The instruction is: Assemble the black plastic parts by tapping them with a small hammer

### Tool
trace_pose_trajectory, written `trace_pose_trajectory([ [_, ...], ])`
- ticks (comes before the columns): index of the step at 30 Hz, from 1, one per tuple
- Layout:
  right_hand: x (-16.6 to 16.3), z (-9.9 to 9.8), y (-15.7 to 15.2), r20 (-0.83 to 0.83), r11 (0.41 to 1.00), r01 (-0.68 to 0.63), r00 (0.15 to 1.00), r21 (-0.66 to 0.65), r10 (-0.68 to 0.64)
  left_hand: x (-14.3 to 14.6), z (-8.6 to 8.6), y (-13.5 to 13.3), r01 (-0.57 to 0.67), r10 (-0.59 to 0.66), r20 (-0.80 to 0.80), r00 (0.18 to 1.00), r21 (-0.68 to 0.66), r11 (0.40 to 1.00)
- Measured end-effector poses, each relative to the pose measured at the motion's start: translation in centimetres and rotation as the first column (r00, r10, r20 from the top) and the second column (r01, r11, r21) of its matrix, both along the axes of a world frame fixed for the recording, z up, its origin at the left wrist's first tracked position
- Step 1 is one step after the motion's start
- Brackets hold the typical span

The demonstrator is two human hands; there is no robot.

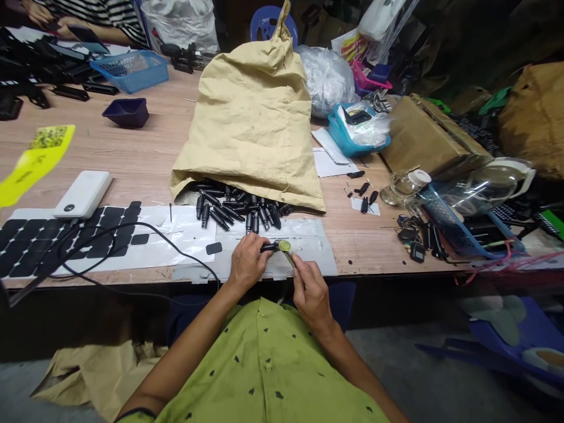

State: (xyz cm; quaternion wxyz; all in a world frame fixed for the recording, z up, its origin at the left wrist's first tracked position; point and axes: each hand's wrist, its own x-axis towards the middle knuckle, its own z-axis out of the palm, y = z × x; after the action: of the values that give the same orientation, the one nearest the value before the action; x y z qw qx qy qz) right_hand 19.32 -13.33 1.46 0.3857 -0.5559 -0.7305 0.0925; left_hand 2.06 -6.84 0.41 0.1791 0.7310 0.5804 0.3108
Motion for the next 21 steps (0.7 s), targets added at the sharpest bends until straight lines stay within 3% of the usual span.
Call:
trace_pose_trajectory([
  [9,-0.7,0.6,0.3,-0.031,0.998,-0.04,0.999,0.048,0.042,0.3,0.3,-0.1,-0.004,0.005,0.017,1.0,-0.04,0.999],
  [15,-0.7,0.6,0.5,-0.017,0.998,-0.057,0.998,-0.037,0.057,0.4,0.2,0.0,-0.03,0.032,0.046,0.998,-0.045,0.999],
  [18,0.6,0.7,1.7,0.018,0.999,0.041,0.999,0.019,-0.042,0.3,0.2,0.0,-0.017,0.019,0.036,0.999,-0.048,0.999],
  [21,2.6,0.3,3.7,0.134,0.97,0.225,0.963,0.091,-0.235,0.1,0.1,0.0,-0.005,0.006,0.02,1.0,-0.038,0.999],
])
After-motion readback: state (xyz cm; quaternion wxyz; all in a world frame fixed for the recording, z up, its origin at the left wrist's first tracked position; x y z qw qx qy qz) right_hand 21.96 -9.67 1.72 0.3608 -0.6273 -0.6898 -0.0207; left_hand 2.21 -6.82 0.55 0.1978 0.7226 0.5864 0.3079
